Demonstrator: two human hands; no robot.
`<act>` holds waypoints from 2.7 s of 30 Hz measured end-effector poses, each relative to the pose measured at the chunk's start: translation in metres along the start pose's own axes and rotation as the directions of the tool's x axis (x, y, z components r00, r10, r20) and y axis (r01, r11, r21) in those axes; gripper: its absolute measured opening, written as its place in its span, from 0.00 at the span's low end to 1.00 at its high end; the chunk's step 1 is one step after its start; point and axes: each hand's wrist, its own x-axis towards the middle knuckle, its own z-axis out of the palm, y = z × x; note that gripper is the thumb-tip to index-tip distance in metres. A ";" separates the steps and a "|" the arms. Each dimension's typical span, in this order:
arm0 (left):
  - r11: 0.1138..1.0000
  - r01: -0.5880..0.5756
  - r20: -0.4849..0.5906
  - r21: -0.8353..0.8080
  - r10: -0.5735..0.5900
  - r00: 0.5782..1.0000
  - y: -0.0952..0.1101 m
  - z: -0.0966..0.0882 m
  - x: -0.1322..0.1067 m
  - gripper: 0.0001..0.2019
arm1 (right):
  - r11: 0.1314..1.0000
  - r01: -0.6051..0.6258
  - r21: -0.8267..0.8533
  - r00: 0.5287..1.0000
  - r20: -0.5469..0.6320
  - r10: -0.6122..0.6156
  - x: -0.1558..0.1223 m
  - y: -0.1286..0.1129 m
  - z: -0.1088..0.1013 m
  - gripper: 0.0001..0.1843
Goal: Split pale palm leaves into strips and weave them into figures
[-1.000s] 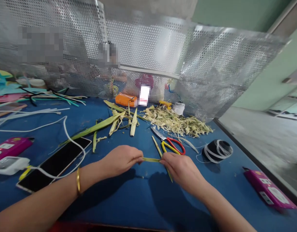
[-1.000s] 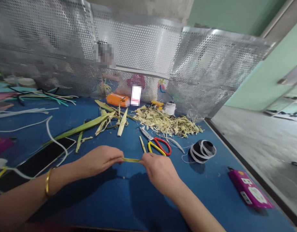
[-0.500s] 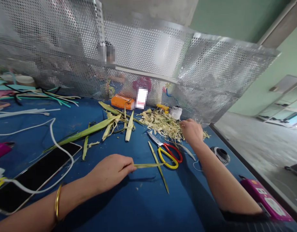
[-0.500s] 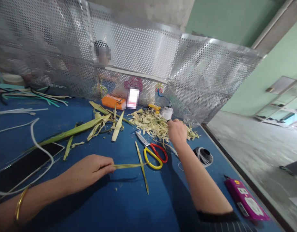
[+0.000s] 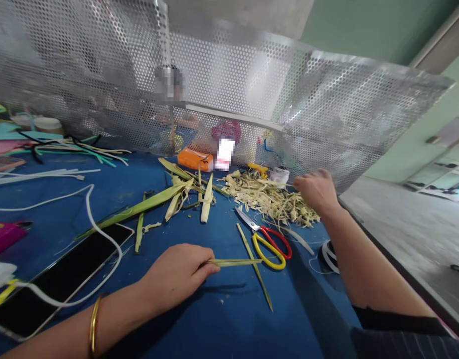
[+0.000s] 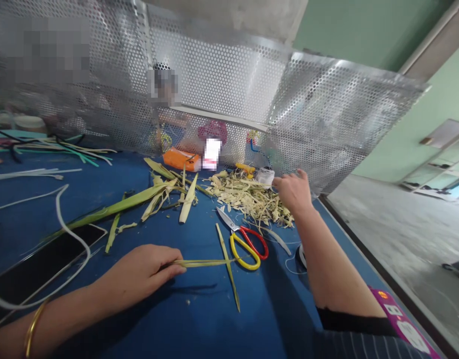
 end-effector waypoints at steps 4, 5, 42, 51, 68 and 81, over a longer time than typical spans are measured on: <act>0.998 -0.009 -0.047 -0.058 0.006 0.999 -0.002 0.000 0.001 0.15 | 1.000 0.003 0.022 0.999 0.043 -0.004 -0.001 0.015 -0.019 0.16; 0.996 -0.007 -0.063 -0.083 0.002 0.998 -0.003 0.000 0.002 0.15 | 1.000 -0.003 0.022 0.998 0.057 0.001 -0.002 0.018 -0.023 0.16; 0.324 0.308 0.228 -0.894 -0.263 0.938 0.022 0.012 0.039 0.07 | 0.259 -0.096 0.961 0.958 0.018 0.287 -0.084 -0.070 -0.015 0.13; 0.305 0.320 0.247 -0.897 -0.256 0.935 0.017 0.012 0.038 0.07 | 0.147 -0.254 0.956 0.709 0.081 0.700 -0.080 -0.061 0.012 0.14; 0.217 0.251 0.201 -0.943 -0.228 0.953 0.019 0.024 0.040 0.09 | -0.606 -0.310 0.733 0.879 0.464 0.112 -0.094 -0.148 -0.052 0.19; 0.064 0.298 0.293 -0.952 -0.081 0.953 0.021 0.030 0.040 0.12 | -0.330 -0.192 0.924 0.930 0.279 0.240 -0.099 -0.157 -0.049 0.11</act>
